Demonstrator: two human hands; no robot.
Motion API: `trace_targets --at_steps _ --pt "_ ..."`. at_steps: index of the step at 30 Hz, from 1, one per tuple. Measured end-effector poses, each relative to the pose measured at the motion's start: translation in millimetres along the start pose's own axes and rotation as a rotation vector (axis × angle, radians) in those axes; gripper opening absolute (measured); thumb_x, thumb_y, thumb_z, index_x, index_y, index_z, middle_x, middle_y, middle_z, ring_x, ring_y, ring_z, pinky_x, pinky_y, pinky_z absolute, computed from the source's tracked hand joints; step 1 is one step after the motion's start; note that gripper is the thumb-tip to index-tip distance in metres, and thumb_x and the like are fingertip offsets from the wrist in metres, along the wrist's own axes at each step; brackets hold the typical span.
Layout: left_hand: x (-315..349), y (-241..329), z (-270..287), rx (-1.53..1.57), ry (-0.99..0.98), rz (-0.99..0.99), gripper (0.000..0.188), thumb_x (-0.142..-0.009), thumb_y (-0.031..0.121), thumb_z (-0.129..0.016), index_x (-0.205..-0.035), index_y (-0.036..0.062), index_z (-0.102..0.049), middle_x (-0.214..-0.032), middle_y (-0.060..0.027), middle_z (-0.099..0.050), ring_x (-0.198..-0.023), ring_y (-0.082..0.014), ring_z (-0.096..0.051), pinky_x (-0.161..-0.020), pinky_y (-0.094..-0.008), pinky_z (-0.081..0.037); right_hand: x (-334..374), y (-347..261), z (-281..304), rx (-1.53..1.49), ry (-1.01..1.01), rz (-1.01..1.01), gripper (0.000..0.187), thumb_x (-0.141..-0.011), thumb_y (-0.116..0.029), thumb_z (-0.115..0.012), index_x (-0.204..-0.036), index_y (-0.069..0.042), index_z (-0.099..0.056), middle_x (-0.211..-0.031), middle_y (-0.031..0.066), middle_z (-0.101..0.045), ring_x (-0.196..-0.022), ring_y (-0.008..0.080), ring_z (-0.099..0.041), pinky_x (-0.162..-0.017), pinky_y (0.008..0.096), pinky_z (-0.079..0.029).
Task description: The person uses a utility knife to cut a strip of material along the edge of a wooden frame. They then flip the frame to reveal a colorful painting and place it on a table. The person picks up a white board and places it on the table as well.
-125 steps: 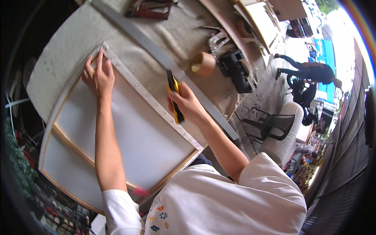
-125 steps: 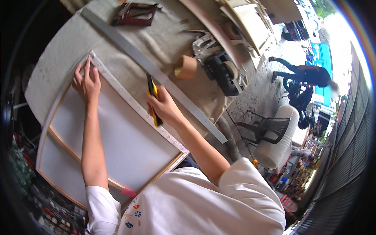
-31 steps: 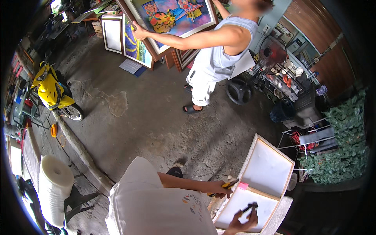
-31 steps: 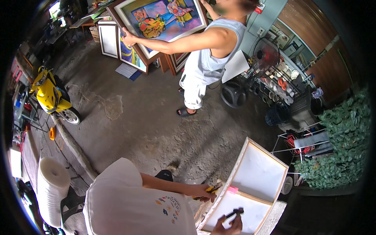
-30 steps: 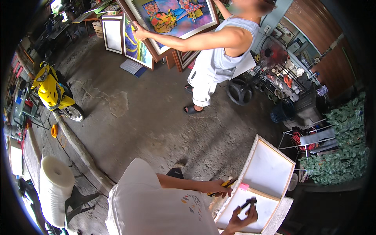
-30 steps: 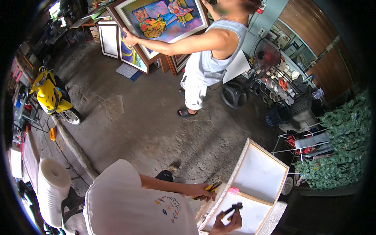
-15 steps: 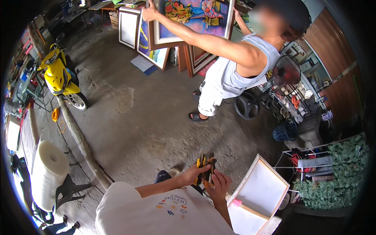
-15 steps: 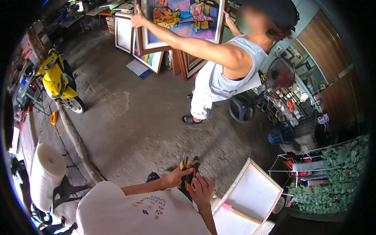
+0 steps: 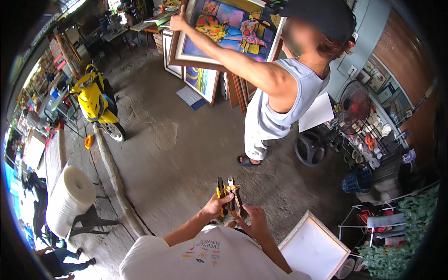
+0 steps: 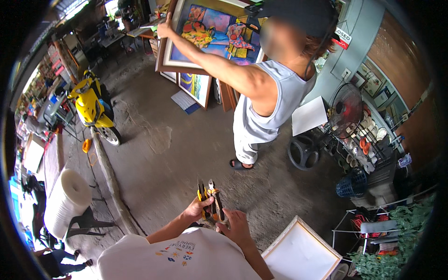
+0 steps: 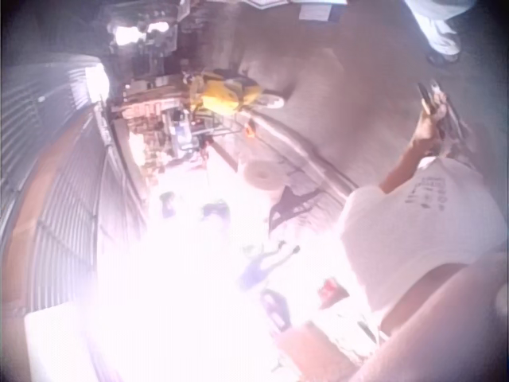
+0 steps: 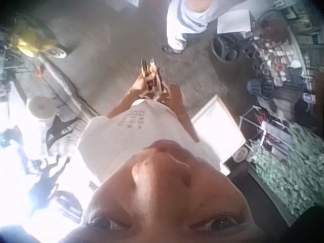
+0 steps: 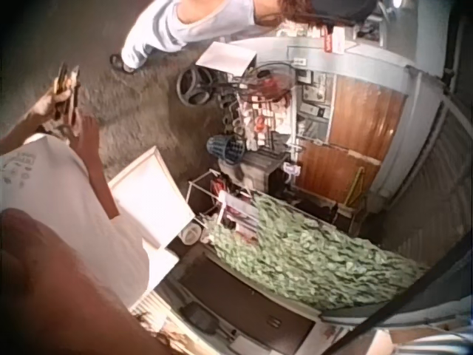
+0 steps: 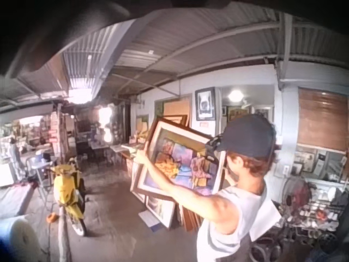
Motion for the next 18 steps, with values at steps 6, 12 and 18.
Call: trace_targets --at_steps 6,12,18 --pt "1 -12 -7 0.102 0.051 -0.036 0.027 -0.088 0.025 -0.077 -0.108 0.0102 -0.065 -0.087 0.0012 -0.066 -0.066 -0.0061 -0.054 -0.059 -0.0221 -0.045 -11 18 15 -0.135 -0.016 0.066 0.052 -0.089 -0.034 -0.071 -0.125 -0.001 -0.054 -0.109 0.014 -0.064 -0.1 0.0326 -0.06 -0.088 0.0446 -0.045" --pt "0 -26 2 0.083 0.09 -0.042 0.031 -0.087 0.023 -0.077 -0.112 0.0099 -0.064 -0.089 0.0011 -0.067 -0.065 -0.0062 -0.053 -0.059 -0.0229 -0.045 -19 42 -8 -0.4 -0.221 -0.136 0.042 -0.092 -0.036 -0.068 -0.111 0.001 -0.057 -0.096 0.0185 -0.065 -0.091 0.0374 -0.063 -0.079 0.0457 -0.048" --pt "-14 -26 -14 0.081 0.051 0.021 0.045 -0.088 0.031 -0.076 -0.123 0.0068 -0.062 -0.087 0.0007 -0.067 -0.067 -0.0062 -0.049 -0.058 -0.0233 -0.039 -25 61 -14 -0.485 -0.254 -0.286 0.036 -0.094 -0.035 -0.066 -0.094 -0.001 -0.053 -0.086 0.0195 -0.062 -0.082 0.0388 -0.061 -0.069 0.0457 -0.046"
Point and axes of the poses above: each hand's wrist, its own x-axis away from the middle knuckle, its own z-axis out of the back of the hand, y = z × x, the point moved 9 cm from there along -x, towards the middle knuckle
